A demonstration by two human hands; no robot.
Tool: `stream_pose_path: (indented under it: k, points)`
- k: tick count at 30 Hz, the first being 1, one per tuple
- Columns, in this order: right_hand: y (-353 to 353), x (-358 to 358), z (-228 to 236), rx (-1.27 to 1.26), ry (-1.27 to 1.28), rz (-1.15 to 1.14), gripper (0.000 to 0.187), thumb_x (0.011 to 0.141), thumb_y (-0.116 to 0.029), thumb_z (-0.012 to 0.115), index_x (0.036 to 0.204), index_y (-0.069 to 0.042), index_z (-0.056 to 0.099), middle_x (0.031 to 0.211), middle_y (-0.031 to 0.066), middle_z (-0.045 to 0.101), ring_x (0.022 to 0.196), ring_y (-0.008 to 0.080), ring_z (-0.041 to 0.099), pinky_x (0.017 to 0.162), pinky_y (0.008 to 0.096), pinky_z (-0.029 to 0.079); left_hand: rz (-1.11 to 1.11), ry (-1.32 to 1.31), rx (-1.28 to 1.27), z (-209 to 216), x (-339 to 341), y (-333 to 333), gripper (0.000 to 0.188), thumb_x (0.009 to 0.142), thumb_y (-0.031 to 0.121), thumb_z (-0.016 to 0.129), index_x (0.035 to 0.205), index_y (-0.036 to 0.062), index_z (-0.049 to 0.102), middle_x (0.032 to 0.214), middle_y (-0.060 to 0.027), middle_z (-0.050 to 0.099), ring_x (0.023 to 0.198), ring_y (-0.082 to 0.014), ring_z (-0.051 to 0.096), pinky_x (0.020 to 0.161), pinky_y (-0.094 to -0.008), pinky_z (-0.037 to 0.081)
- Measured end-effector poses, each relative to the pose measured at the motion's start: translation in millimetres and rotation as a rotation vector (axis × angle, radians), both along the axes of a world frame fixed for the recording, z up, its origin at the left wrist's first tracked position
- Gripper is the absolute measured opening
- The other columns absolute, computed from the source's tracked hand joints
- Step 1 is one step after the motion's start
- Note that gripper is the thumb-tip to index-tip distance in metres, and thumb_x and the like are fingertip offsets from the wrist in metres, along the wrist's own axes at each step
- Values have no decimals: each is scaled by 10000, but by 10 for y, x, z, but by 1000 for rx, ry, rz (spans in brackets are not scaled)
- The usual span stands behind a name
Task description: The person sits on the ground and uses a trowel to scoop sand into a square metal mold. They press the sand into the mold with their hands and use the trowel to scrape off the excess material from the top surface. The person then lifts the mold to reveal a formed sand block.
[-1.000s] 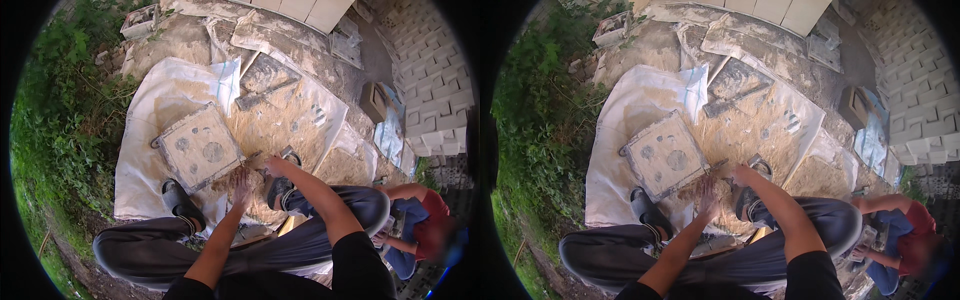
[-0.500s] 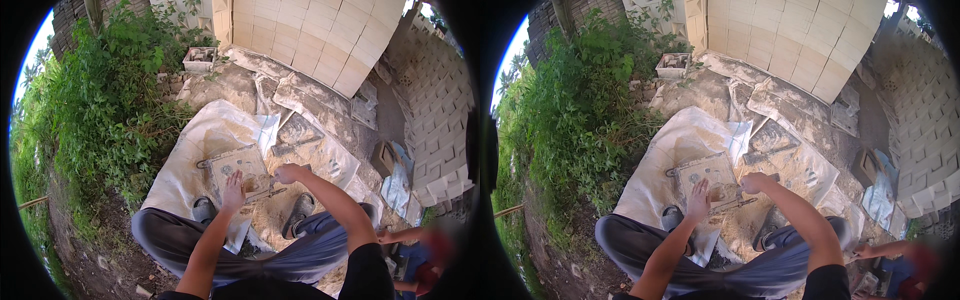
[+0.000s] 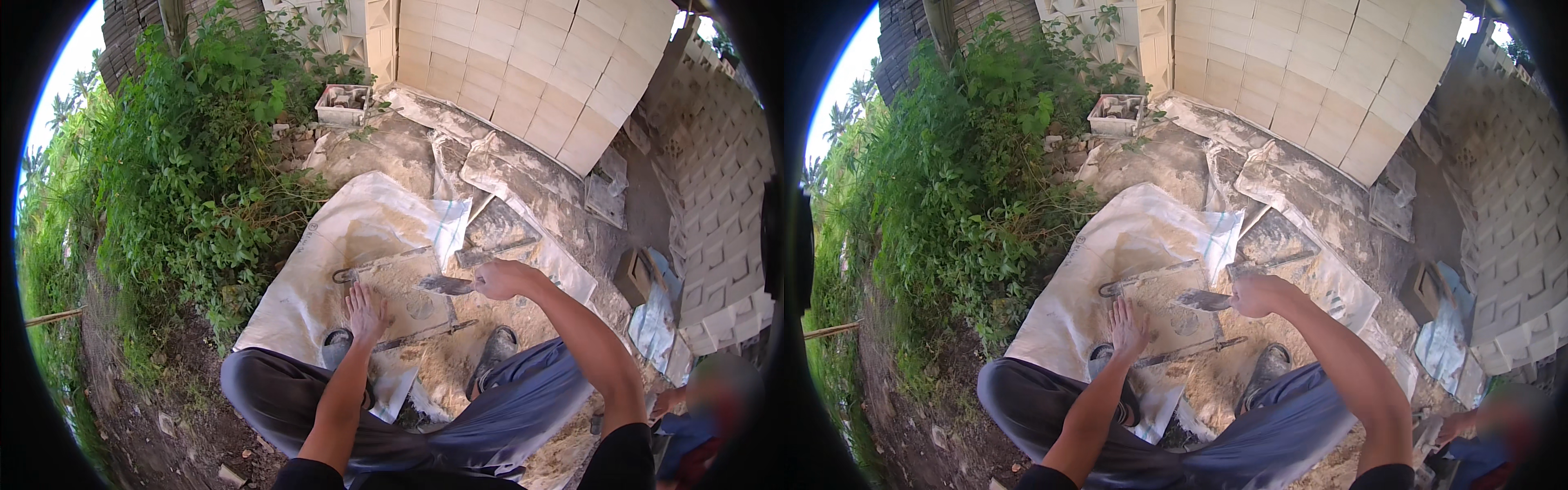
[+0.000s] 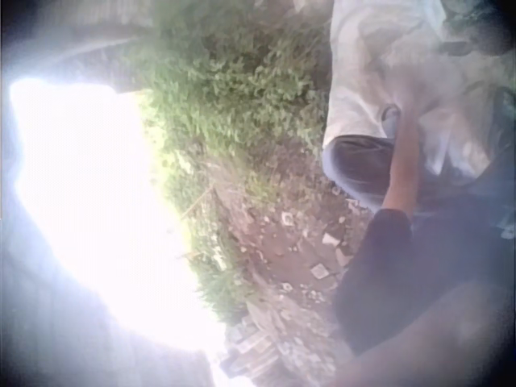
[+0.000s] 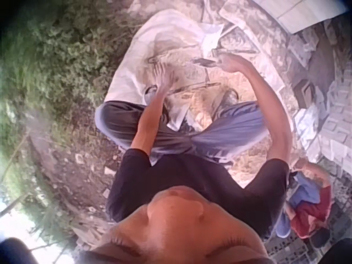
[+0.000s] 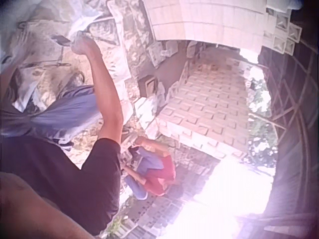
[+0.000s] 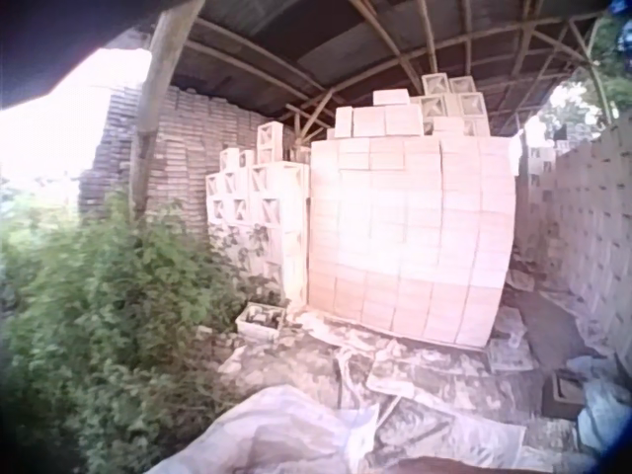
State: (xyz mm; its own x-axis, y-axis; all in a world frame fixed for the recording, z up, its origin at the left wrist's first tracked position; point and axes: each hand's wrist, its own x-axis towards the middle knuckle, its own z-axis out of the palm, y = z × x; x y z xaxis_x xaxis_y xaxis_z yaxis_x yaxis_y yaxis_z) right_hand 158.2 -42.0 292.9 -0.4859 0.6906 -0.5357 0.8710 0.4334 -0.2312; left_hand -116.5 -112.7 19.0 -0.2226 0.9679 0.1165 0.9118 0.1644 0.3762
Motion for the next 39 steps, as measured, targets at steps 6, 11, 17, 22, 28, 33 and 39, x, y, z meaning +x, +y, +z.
stream_pose_path:
  k: [6,11,17,22,28,33,39]
  points:
    - [119,224,317,114,-56,-134,404,902,-333,487,954,42,628,928,231,638,885,371,624,783,457,487,103,-16,44,-89,187,617,709,919,454,377,1405,-35,213,1493,-180,164,1391,-340,97,1122,-470,79]
    - [325,280,211,96,3,-96,428,903,-360,501,930,46,634,916,227,641,875,380,627,754,462,492,-258,-121,76,53,537,682,698,893,445,454,1378,-25,282,1462,-177,232,1379,-312,158,1122,-445,114]
    - [550,279,149,57,-80,-61,444,905,-386,502,891,30,656,896,193,650,842,350,636,718,444,499,-336,-223,291,-66,860,603,507,759,121,640,1217,-12,468,1300,-170,431,1235,-360,373,1037,-432,308]
    - [640,238,54,82,-146,-40,414,896,-376,518,901,9,669,920,174,659,848,331,639,726,433,504,-287,-303,259,-154,681,568,395,743,-11,602,1131,1,530,1263,-148,470,1172,-344,423,1009,-418,365]
    - [672,257,72,52,-146,-57,382,881,-368,537,913,-14,677,942,147,664,861,316,640,732,429,504,44,123,46,-86,495,441,630,765,119,576,1344,16,350,1456,-138,274,1355,-322,210,1125,-441,131]
    - [670,310,64,37,-141,-58,383,879,-364,541,869,-5,675,900,149,662,853,317,639,719,429,500,-59,59,80,-96,456,666,626,889,276,438,1401,-20,232,1485,-198,171,1389,-320,120,1134,-438,59]
    - [671,301,110,13,-155,-71,393,886,-368,536,832,-3,673,852,144,657,806,311,634,699,425,496,-87,-8,135,-270,830,1025,551,949,296,343,1360,-68,299,1468,-222,198,1380,-336,141,1135,-422,89]
